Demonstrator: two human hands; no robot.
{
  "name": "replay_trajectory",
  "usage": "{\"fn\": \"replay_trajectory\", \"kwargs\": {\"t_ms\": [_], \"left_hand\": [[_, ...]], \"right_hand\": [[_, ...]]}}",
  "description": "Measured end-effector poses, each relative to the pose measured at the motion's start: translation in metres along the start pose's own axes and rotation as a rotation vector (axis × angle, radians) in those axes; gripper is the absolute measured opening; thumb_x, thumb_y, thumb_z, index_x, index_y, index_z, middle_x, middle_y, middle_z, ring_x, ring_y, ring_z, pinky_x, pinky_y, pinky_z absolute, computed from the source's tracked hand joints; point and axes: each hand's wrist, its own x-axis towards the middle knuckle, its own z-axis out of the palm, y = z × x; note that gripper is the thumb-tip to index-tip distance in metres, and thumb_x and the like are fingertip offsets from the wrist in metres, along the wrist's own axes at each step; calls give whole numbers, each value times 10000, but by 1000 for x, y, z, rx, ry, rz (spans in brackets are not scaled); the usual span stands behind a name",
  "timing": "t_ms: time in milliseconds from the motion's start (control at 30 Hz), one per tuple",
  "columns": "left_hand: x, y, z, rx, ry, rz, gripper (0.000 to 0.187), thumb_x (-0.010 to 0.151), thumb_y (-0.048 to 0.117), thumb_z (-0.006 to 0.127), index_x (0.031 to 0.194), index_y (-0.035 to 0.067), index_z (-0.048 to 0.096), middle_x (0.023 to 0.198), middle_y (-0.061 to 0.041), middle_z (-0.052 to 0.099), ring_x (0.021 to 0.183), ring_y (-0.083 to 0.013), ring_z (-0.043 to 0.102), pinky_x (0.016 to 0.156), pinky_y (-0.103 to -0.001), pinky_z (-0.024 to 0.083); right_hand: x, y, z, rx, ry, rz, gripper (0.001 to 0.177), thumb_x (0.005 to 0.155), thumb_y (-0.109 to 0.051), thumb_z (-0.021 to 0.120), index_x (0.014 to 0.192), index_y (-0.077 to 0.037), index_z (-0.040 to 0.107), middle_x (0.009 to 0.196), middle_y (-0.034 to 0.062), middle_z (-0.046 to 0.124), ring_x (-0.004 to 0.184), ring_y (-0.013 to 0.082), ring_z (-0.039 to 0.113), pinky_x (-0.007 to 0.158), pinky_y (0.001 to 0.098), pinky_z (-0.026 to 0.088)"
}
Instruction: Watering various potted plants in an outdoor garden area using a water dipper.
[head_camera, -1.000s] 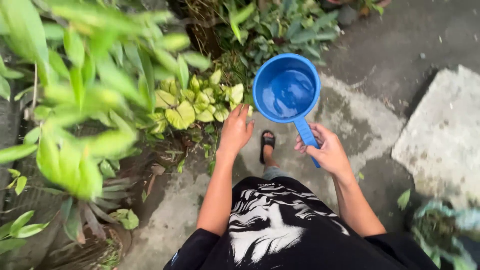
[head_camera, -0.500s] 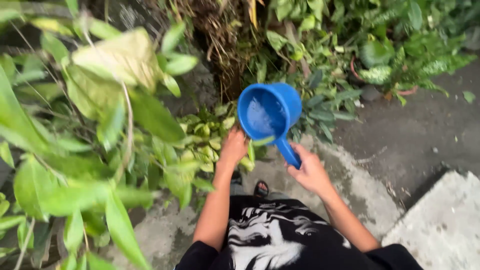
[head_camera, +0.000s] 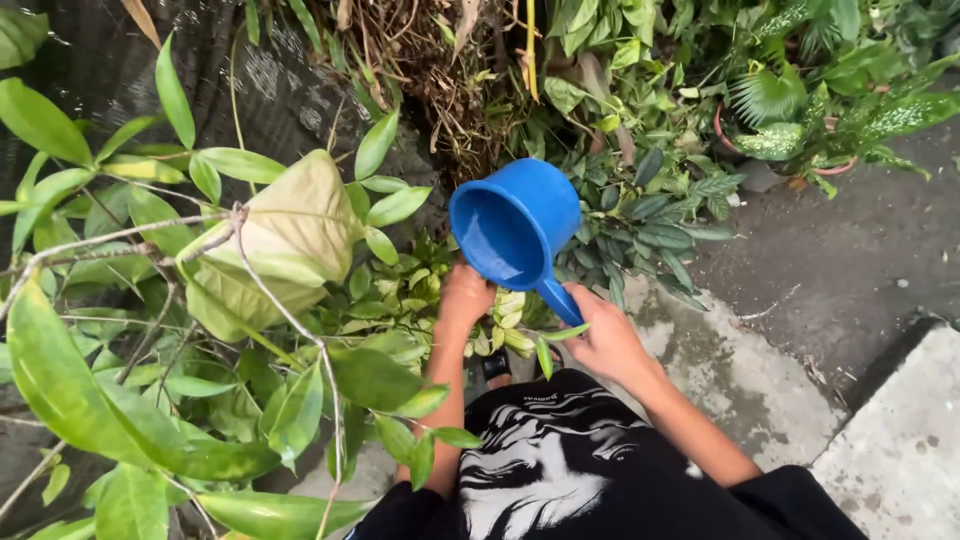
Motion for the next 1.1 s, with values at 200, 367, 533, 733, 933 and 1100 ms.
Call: {"fn": "replay_trajectory", "kwargs": {"t_ms": [200,367,533,733,933,1100], "left_hand": [[-11,13,-8,6,97,68,302,856,173,762,1146,95,733,1080,-226,725,949,-417,704,840,-507,569],[-12,14,-3,-96,163,146,320,806,93,738,1121,40,716,1115,-238,698,961,-427,694,832,-513,570],[-9,6,5,-106,231,213,326,767,68,739,1089,22,716,1144,-248,682,986,-455,670,841,-517,563],[-15,6,0,-115,261,224,315,788,81,750,1096,24,715,1138,-254,681,999,-462,667,864,-518,553],[-14,-27,23,-62,257,287,254,816,92,758,1066,52,740,1098,-241,706,997,-463,668,893,-515,555],[-17,18,-11,-100,287,96,387,820,119,763,1165,-23,657,1170,-285,658,1039,-472,646,853,-538,539]], "right_hand": [[3,7,1,-46,21,-40,560,780,-40,647,1319,-3,500,866,166,713,810,372,724,723,455,554],[2,4,-6,-114,6,-49,569,746,-43,678,1293,-23,524,878,180,711,833,391,711,723,473,544],[2,2,-7,-93,-22,6,619,722,-23,657,1320,-32,500,940,175,704,843,378,721,717,456,565],[1,-6,-5,-109,-1,-67,552,769,-51,709,1290,-56,524,993,178,696,865,399,706,716,470,544],[-1,1,8,37,0,45,524,796,-43,704,1301,-52,565,945,149,725,856,302,739,747,401,570],[7,61,24,676,-6,58,499,809,94,593,1306,51,574,1030,115,703,865,161,687,788,321,582]]}}
